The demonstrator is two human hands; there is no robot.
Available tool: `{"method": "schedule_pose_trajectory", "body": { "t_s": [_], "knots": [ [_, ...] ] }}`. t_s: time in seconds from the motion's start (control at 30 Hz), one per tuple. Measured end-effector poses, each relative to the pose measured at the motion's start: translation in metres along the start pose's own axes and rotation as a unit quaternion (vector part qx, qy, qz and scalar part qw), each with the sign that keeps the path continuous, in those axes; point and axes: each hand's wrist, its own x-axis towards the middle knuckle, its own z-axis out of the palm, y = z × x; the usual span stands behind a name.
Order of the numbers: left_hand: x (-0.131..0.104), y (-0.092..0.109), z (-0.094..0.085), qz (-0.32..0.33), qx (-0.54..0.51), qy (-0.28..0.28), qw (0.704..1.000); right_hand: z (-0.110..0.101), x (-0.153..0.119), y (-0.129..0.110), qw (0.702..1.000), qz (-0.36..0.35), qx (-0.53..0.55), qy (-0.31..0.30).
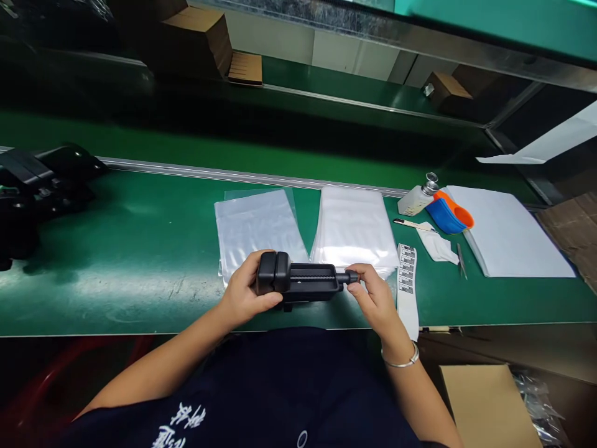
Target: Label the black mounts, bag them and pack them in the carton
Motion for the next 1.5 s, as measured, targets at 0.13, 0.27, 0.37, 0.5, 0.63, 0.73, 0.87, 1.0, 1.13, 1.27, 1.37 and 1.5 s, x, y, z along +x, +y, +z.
{"method": "schedule_pose_trajectory", "body": {
  "t_s": [0.13, 0.27, 0.37, 0.5, 0.63, 0.73, 0.87, 1.0, 1.13, 1.27, 1.37, 1.5],
  "knots": [
    [0.003, 0.002, 0.002, -0.023, -0.030, 0.011, 0.999, 0.004, 0.001, 0.005, 0.997, 0.048, 0.055, 0.011],
    [0.016, 0.003, 0.014, -0.116, -0.179, 0.044, 0.976, 0.015, 0.001, 0.014, 0.982, 0.047, 0.180, 0.025],
    [0.022, 0.000, 0.023, -0.167, -0.252, 0.050, 0.952, 0.028, 0.002, 0.020, 0.971, 0.060, 0.229, 0.036],
    [0.023, -0.003, 0.029, -0.162, -0.284, 0.039, 0.944, 0.046, 0.004, 0.025, 0.933, 0.117, 0.309, 0.142],
    [0.022, -0.001, 0.031, -0.081, -0.242, 0.006, 0.967, 0.051, 0.011, 0.029, 0.904, 0.140, 0.334, 0.228],
    [0.024, 0.001, 0.032, -0.070, -0.225, 0.006, 0.972, 0.047, 0.016, 0.030, 0.913, 0.151, 0.324, 0.197],
    [0.026, 0.001, 0.034, -0.090, -0.222, 0.004, 0.971, 0.044, 0.018, 0.034, 0.912, 0.143, 0.340, 0.180],
    [0.026, 0.000, 0.036, -0.075, -0.206, -0.014, 0.976, 0.044, 0.017, 0.041, 0.924, 0.160, 0.281, 0.201],
    [0.027, -0.001, 0.035, -0.100, -0.204, 0.005, 0.974, 0.041, 0.016, 0.045, 0.932, 0.143, 0.299, 0.149],
    [0.026, -0.002, 0.036, -0.079, -0.212, -0.031, 0.974, 0.039, 0.015, 0.048, 0.933, 0.165, 0.269, 0.175],
    [0.028, -0.002, 0.036, -0.084, -0.214, -0.020, 0.973, 0.037, 0.015, 0.047, 0.943, 0.163, 0.245, 0.157],
    [0.028, -0.002, 0.036, -0.105, -0.233, 0.005, 0.967, 0.034, 0.016, 0.046, 0.949, 0.140, 0.250, 0.130]
  ]
}}
